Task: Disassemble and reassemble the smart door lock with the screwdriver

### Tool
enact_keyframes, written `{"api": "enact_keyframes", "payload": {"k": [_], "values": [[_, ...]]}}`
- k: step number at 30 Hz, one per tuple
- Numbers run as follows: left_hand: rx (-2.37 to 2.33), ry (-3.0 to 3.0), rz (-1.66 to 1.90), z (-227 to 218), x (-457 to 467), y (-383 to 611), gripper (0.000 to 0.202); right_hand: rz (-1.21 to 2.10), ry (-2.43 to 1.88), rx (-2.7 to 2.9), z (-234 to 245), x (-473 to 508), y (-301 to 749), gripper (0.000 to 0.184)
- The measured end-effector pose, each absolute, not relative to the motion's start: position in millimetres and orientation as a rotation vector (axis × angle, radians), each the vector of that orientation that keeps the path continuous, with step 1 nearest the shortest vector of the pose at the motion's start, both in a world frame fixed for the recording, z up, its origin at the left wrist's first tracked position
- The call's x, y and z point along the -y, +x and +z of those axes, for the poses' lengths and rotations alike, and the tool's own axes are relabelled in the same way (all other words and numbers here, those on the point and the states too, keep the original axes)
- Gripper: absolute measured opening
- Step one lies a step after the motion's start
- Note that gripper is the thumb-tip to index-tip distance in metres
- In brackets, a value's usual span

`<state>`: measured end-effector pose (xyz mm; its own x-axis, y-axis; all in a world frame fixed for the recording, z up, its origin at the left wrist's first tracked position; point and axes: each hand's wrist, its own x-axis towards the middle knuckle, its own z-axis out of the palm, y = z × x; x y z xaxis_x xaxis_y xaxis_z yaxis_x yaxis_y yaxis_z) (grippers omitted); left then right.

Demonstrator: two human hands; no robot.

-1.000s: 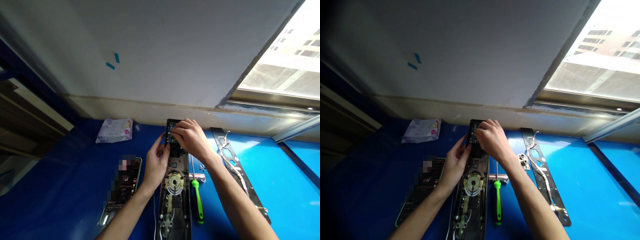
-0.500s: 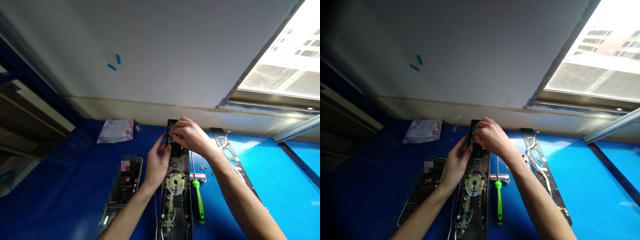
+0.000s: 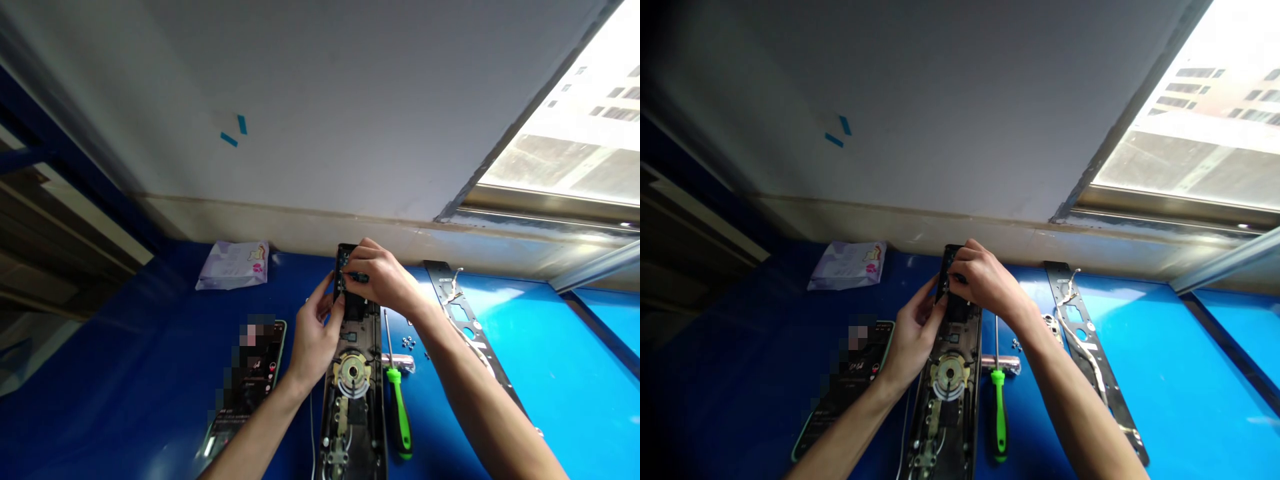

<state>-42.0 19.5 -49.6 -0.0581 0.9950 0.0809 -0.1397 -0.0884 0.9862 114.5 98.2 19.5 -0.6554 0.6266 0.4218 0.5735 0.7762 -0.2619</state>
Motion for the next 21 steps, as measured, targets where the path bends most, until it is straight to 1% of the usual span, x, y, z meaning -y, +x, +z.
{"api": "enact_keyframes", "payload": {"k": [5,9,14,18,21], "values": [[-1.144,1.183,1.345,-47,-21,-43,0.066,0.159,-0.899,2.445,19,-99,116,0.02],[-1.271,1.374,1.313,-41,-19,-53,0.05,0.167,-0.92,2.408,23,-93,119,0.022],[-1.51,1.626,1.236,-45,-9,-70,0.041,0.171,-0.948,2.345,29,-76,125,0.027],[-1.438,1.902,1.101,-50,-8,-78,0.035,0.187,-0.978,2.293,30,-67,130,0.025],[-1.405,2.088,0.982,-57,-10,-81,0.035,0.204,-0.992,2.275,31,-64,130,0.024]]}}
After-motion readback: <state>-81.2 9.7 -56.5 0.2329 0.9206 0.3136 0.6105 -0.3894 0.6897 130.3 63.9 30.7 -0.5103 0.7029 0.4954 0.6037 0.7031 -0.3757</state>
